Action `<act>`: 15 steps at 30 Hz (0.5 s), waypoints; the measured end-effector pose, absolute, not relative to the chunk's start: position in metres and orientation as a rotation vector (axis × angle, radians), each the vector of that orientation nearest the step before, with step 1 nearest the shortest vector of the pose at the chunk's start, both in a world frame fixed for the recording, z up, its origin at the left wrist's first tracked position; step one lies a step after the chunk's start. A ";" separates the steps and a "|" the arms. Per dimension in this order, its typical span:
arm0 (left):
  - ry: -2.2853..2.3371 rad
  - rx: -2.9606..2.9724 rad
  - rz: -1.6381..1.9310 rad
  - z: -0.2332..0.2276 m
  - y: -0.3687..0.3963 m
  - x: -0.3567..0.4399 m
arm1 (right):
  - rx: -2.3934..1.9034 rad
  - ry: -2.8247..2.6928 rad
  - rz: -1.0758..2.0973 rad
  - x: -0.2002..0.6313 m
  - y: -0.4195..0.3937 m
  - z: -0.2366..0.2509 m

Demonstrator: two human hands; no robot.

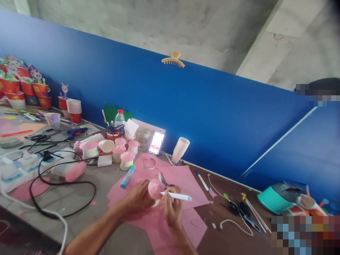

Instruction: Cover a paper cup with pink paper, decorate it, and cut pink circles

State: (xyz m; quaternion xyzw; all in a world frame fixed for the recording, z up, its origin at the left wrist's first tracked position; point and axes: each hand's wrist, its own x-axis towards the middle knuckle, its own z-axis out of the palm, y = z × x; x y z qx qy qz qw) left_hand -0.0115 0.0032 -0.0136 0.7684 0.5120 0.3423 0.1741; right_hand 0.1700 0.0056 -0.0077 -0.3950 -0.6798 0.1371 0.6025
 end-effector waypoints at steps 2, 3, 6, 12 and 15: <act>1.452 2.181 0.983 -0.014 0.003 -0.012 | -0.924 -1.547 0.334 0.171 0.007 -0.007; 1.453 2.183 0.995 -0.013 0.003 -0.012 | -0.928 -1.531 0.349 0.171 0.008 -0.007; 1.451 2.199 1.012 -0.011 0.002 -0.012 | -0.939 -1.508 0.393 0.171 0.010 -0.007; 1.494 2.173 1.002 -0.007 0.000 -0.010 | -0.952 -1.518 0.382 0.169 0.009 -0.007; 1.479 2.164 1.019 -0.006 -0.001 -0.009 | -0.966 -1.511 0.413 0.169 0.009 -0.008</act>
